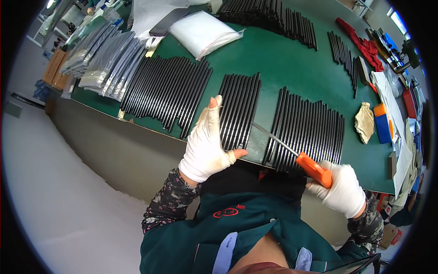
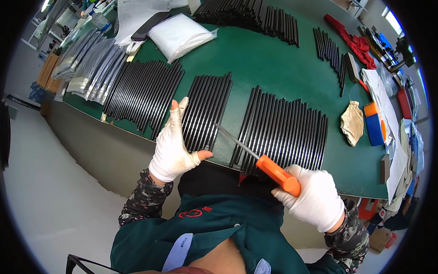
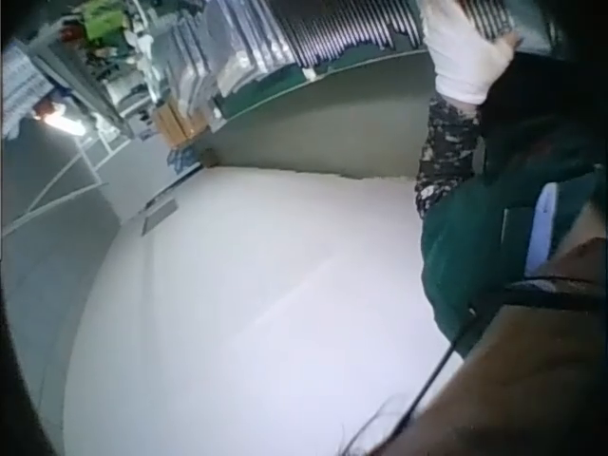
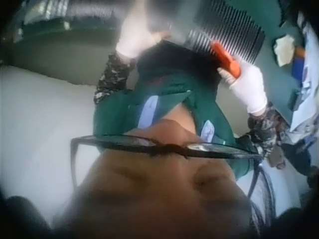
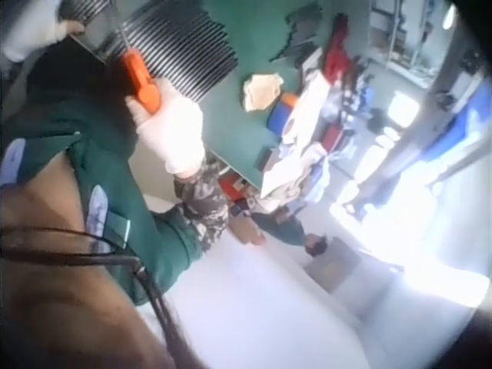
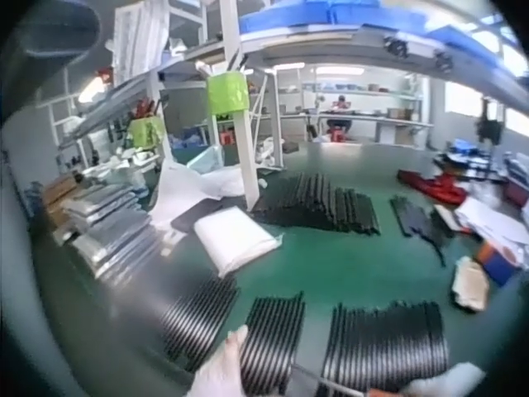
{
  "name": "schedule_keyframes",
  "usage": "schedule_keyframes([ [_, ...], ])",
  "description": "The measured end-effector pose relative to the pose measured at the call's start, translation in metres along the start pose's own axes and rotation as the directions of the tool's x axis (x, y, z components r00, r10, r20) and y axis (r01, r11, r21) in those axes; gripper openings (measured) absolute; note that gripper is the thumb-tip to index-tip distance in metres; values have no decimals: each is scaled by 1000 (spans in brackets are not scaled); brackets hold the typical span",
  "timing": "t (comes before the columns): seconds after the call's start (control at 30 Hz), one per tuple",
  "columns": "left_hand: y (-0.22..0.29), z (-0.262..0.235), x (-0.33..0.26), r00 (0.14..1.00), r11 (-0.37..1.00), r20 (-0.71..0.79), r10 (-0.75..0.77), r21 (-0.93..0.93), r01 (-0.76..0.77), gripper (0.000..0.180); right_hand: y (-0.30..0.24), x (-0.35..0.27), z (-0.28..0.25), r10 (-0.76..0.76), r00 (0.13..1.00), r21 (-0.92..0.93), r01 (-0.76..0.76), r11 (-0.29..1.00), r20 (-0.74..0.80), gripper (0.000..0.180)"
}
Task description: Cleaning and inspecting black cylindrical rods at a workbench using a cloth and an air duster gun.
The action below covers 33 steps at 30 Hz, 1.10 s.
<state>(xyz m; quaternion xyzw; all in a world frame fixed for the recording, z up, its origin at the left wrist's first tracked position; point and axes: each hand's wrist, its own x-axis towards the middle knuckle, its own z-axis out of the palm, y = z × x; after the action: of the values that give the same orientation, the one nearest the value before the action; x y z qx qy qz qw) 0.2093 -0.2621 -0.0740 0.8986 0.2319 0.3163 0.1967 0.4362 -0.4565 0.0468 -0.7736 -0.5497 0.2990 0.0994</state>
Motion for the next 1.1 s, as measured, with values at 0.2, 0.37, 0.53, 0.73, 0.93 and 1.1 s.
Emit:
schedule_keyframes([
  [0.2,-5,-2,1,1000,994,0,-24,-107,24,145,-20,12,-4,-67,988,-78,79,994,140,33],
  [0.37,-3,-3,1,1000,995,-3,3,-103,-3,145,-18,23,-7,25,996,-54,-21,998,84,35],
  [0.53,-6,-2,-2,1000,987,6,-21,-160,22,145,-15,31,-3,12,1000,-43,-13,999,-6,33],
  [0.73,-8,-7,2,994,931,19,-104,-349,104,145,-29,29,-1,-70,989,-66,79,995,133,33],
  [0.93,-10,-10,2,998,945,12,-61,-322,62,145,-35,37,-1,-60,992,-63,68,996,115,33],
  [1.1,-11,-9,5,996,903,33,-83,-421,89,142,-33,43,4,-94,991,-45,99,994,91,31],
])
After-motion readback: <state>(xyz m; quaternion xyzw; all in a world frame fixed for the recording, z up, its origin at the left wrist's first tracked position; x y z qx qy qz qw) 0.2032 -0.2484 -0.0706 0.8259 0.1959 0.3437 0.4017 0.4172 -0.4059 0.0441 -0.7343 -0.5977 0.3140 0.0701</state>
